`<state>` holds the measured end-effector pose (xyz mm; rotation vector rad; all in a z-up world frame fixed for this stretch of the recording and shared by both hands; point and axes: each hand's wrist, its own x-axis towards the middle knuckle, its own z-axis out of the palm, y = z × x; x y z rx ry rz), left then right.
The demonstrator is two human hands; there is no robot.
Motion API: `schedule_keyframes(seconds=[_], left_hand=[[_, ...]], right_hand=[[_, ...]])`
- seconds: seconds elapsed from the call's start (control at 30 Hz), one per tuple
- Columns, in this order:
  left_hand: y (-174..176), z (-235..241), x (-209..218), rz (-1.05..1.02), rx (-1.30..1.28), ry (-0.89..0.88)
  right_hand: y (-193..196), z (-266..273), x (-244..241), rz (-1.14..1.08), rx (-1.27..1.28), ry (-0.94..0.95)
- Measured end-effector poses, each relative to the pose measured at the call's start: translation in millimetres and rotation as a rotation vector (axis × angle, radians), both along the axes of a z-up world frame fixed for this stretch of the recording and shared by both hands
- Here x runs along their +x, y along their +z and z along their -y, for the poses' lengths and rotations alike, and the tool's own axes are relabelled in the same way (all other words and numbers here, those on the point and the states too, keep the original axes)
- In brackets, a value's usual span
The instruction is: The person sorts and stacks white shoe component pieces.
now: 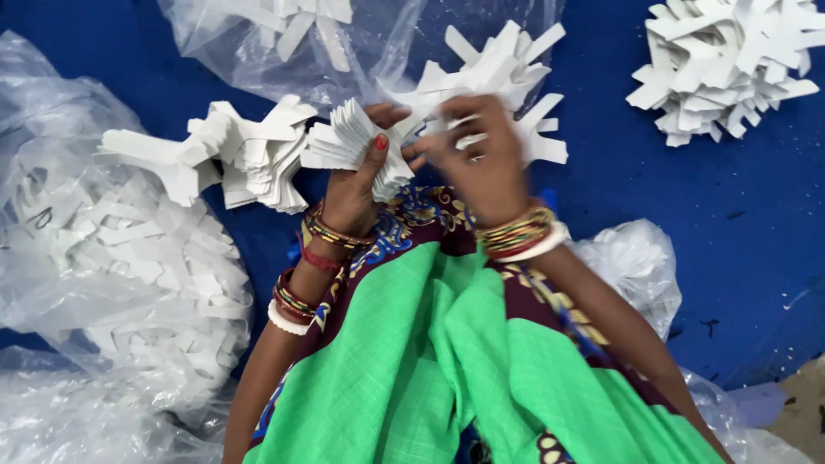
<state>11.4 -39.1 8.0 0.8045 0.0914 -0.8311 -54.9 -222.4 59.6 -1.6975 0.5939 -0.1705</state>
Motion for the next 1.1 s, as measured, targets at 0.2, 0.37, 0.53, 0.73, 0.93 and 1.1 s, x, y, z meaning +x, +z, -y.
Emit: schedule_keyframes(seconds=[0.2, 0.37, 0.53, 0.73, 0.93, 1.1], left_hand=[[-4.6, -12.4, 2.7, 0.188, 0.077, -0.031], [0.5, -24.3, 10.2, -0.032, 0.057, 0.042], [-12.5, -33.5, 6.4, -0.036, -0.017, 0.027], [-11.3, -28.6, 3.7, -0.099, -0.063, 0.022], [-8.8, -30.5, 6.7, -0.101, -0.041, 0.033], [-10.9, -30.1, 4.9, -0.083, -0.020, 0.041]], right_hand=[[25.5, -26.3, 5.0, 0.171, -0.418, 0.276], [-10.9, 13.7, -16.9, -0.114, -0.400, 0.175], [-60.2, 66.1, -23.2, -0.161, -0.628, 0.129], [-52.5, 48.2, 1.7, -0.090, -0.987, 0.461], [-84.8, 59.8, -9.5, -0.201, -0.780, 0.520], [-4.0, 84.9, -3.3, -0.059, -0.499, 0.406]])
